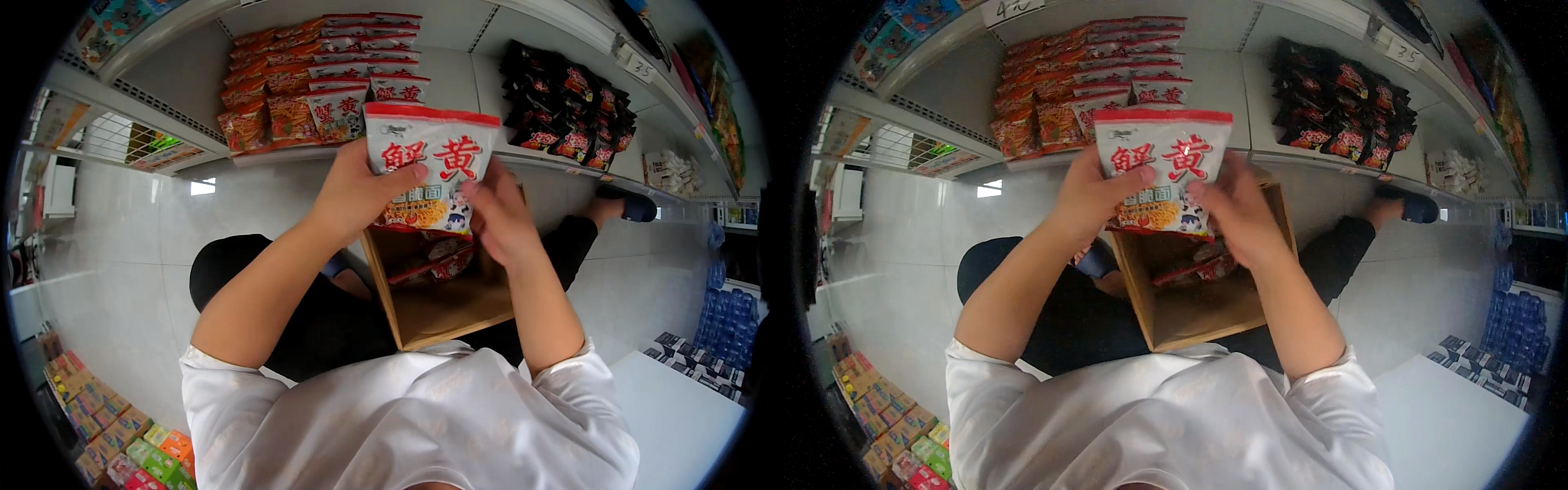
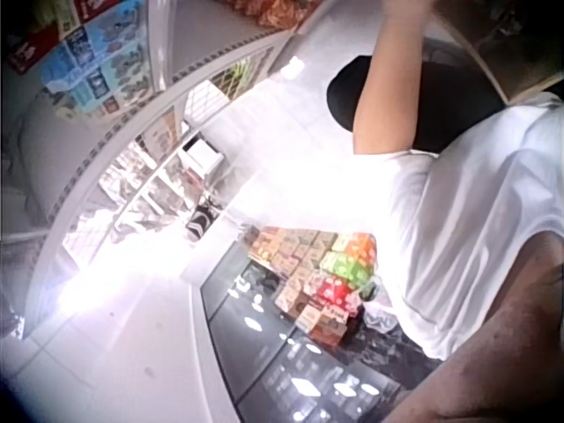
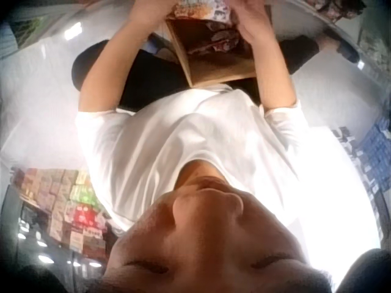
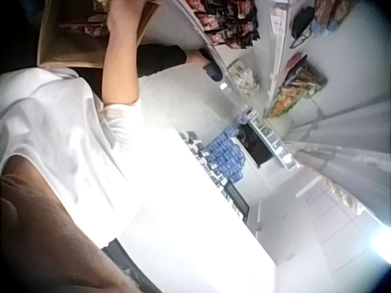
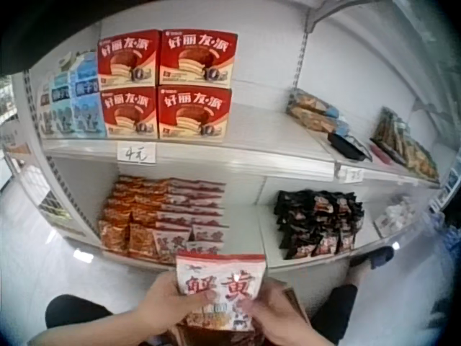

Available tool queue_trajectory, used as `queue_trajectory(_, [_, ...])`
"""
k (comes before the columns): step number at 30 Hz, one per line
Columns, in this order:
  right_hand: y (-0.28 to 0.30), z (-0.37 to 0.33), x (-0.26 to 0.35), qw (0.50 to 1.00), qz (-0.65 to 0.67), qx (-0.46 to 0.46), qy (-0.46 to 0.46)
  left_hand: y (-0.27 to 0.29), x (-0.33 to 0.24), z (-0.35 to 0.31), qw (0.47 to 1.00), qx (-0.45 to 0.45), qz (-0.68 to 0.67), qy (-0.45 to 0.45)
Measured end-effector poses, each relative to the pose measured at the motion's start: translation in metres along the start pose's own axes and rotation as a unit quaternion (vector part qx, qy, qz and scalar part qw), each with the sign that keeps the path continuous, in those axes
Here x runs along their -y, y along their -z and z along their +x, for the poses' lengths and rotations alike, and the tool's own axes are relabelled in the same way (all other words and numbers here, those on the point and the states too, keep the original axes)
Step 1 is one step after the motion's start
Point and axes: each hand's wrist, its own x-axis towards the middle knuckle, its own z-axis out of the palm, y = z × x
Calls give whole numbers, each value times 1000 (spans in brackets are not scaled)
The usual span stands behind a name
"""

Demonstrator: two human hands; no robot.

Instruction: The person sits on the floor in a store aisle and restocks a shelf with packaged snacks. They repeatedly pick up individual snack packets from a cardboard box on their lap and place them onto the shelf in neat rows.

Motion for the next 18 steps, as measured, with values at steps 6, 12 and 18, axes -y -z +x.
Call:
queue_trajectory(6, [-14, 35, 16, 960, -245, 133, -19, 13, -13, 5, 997, -71, 18, -24])
queue_trajectory(12, [30, 126, 48, 947, -318, 10, 41, 37, 10, 14, 856, -56, 500, -118])
queue_trajectory(18, [145, 255, 27, 943, -328, -49, 35, 36, 13, 7, 711, 224, 665, 48])
